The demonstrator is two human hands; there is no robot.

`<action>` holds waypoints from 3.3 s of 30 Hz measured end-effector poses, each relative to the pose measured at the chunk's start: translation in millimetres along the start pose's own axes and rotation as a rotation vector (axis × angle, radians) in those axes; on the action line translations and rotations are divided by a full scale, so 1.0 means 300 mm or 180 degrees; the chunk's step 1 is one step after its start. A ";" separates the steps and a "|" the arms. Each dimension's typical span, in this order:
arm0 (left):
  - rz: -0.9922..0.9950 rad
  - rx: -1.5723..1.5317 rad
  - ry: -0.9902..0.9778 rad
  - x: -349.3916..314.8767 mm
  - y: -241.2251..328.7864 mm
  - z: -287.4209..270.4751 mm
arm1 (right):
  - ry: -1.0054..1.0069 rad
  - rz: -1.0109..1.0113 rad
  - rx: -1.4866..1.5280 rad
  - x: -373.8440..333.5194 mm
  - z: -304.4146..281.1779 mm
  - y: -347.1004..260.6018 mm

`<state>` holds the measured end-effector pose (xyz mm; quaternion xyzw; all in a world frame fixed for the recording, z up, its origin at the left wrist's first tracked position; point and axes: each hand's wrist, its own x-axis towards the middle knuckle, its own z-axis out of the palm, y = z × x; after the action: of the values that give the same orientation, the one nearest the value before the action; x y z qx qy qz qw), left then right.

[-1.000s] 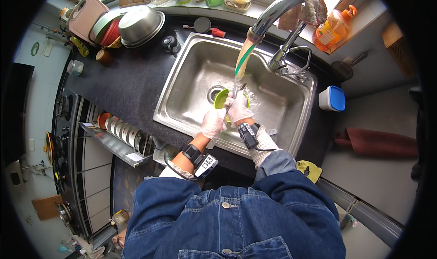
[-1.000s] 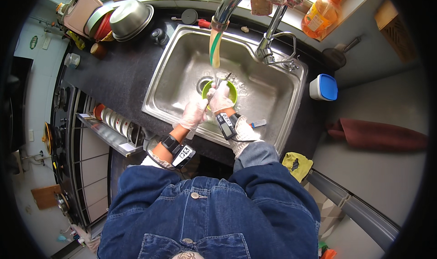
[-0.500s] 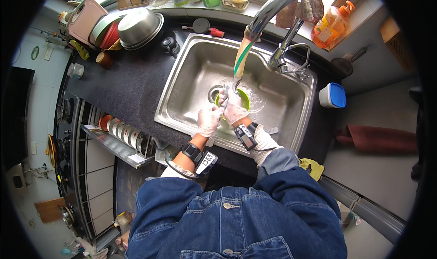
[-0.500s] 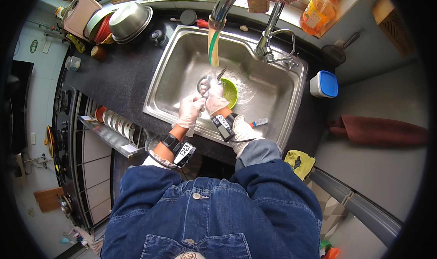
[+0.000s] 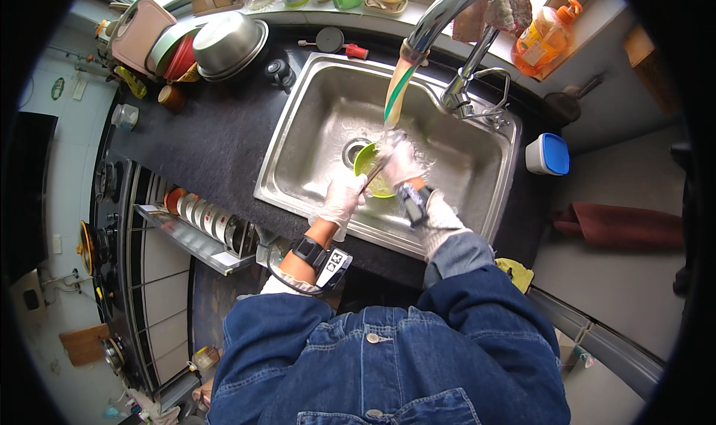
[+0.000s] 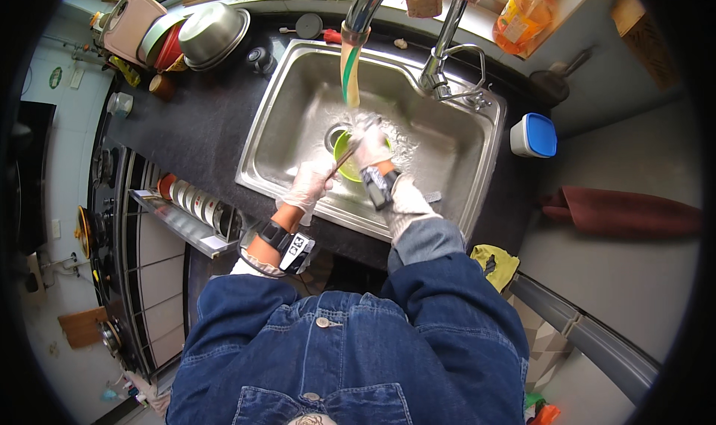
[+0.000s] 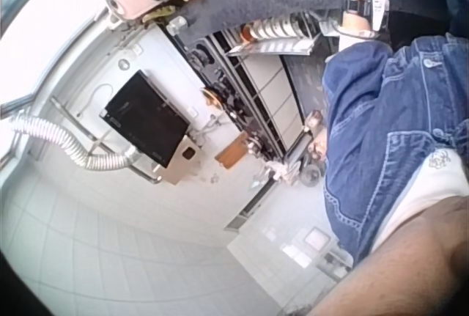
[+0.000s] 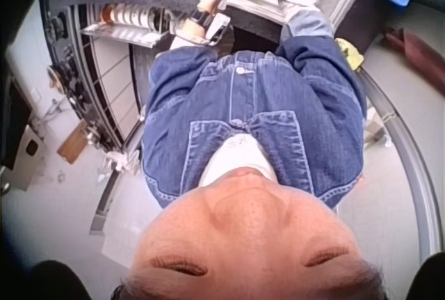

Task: The person washes a green bowl and a metal pot in a kitchen sink using a sponge and running water. The bowl is rinsed and placed in a dish rack. The pot is scrubbed and rinsed under the tap.

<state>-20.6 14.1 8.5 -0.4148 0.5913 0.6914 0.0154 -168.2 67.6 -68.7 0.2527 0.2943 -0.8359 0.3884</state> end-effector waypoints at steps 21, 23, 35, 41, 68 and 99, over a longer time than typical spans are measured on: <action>-0.0020 -0.0243 -0.0189 0.003 0.018 -0.014 | -0.0368 -0.0082 0.0265 -0.022 0.005 0.018; -0.0070 -0.0162 -0.0390 -0.003 0.006 -0.025 | -0.0384 -0.0630 0.0176 -0.001 0.020 -0.058; 0.1058 0.1197 0.0363 0.053 -0.047 0.002 | 0.0064 0.0028 -0.0599 -0.027 -0.012 0.122; 0.0777 0.0911 -0.0184 -0.052 -0.014 -0.077 | 0.0410 -0.1444 -0.0707 0.128 -0.133 -0.166; 0.1246 0.1087 0.1247 -0.024 -0.089 0.038 | -0.0864 -0.0772 0.0137 -0.134 0.021 0.033; 0.0921 0.0352 0.0447 -0.014 -0.069 0.041 | -0.0171 -0.0398 0.0206 -0.110 0.044 0.080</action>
<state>-14.1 32.3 -6.1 -0.3712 0.6817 0.6220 -0.1029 -132.6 62.5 -45.1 0.2237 0.2718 -0.8740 0.3348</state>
